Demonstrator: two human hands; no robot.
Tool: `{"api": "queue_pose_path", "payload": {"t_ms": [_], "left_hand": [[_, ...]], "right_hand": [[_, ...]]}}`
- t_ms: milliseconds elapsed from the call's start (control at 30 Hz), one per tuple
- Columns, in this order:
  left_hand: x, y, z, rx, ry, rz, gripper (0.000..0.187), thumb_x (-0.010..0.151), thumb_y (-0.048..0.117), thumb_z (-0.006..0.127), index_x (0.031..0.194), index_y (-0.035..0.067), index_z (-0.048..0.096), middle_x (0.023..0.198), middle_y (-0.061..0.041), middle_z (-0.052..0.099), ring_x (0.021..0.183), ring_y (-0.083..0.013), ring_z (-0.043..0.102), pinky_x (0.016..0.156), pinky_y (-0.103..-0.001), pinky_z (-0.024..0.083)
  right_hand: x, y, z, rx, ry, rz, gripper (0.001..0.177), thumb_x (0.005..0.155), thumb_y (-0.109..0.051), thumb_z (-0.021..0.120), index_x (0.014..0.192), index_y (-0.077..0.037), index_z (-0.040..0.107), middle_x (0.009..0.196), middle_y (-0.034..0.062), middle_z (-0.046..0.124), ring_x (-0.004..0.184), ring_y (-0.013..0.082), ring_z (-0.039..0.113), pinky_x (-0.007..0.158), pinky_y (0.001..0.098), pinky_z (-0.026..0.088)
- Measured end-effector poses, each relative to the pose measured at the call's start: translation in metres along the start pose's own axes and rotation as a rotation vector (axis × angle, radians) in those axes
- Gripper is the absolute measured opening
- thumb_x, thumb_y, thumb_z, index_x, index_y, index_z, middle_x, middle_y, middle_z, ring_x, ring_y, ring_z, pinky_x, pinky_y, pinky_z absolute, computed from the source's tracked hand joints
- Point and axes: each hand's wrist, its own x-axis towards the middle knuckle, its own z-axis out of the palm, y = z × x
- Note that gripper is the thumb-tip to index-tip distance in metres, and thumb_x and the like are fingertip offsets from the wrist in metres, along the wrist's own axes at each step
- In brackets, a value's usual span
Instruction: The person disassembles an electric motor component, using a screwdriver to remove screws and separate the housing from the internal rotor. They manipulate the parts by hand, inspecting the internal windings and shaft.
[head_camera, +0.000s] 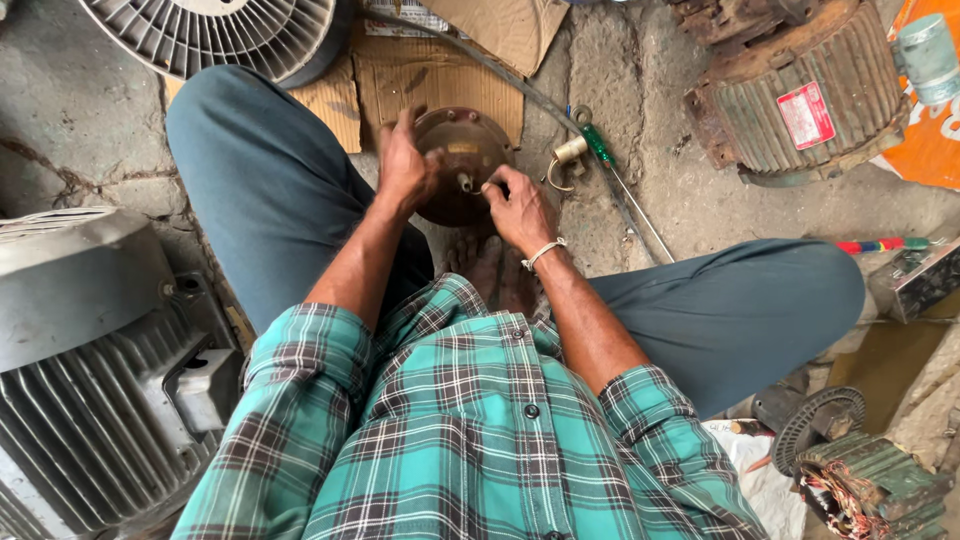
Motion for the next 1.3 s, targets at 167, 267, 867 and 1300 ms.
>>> {"api": "queue_pose_path", "payload": {"t_ms": [167,267,867,1300], "left_hand": [[-0.014,-0.001,0.001,0.215,-0.013,-0.254,0.08,0.081,0.014,0.082,0.148,0.015,0.039,0.139,-0.03,0.044,0.126,-0.0511,0.051,0.105,-0.055,0.046],[-0.013,0.002,0.001,0.22,-0.025,-0.241,0.08,0.08,0.015,0.082,0.147,0.014,0.039,0.139,-0.03,0.047,0.124,-0.051,0.054,0.104,-0.053,0.047],[-0.028,0.016,0.0,0.34,-0.026,-0.164,0.07,0.084,0.012,0.078,0.144,0.009,0.042,0.135,-0.034,0.046,0.125,-0.053,0.051,0.1,-0.056,0.047],[-0.041,0.019,0.008,0.358,-0.205,-0.209,0.034,0.084,0.022,0.076,0.117,0.015,0.073,0.111,-0.022,0.073,0.109,-0.042,0.067,0.091,-0.051,0.054]], "right_hand": [[-0.002,-0.005,0.001,-0.026,-0.039,0.028,0.03,0.094,-0.036,0.065,0.108,-0.009,0.069,0.104,0.0167,0.075,0.101,0.0397,0.07,0.083,0.0481,0.054],[0.0,-0.004,0.0,-0.011,-0.008,0.003,0.032,0.094,-0.035,0.066,0.113,-0.01,0.067,0.109,0.0184,0.073,0.106,0.0408,0.068,0.087,0.0484,0.053],[-0.001,-0.003,0.001,0.114,-0.053,-0.046,0.023,0.093,-0.025,0.07,0.11,-0.009,0.071,0.113,0.0157,0.076,0.104,0.035,0.072,0.087,0.0448,0.055],[-0.01,-0.012,-0.011,0.046,-0.088,-0.053,0.031,0.086,-0.027,0.073,0.113,-0.01,0.071,0.098,0.0177,0.076,0.096,0.0387,0.072,0.08,0.0492,0.054]]}}
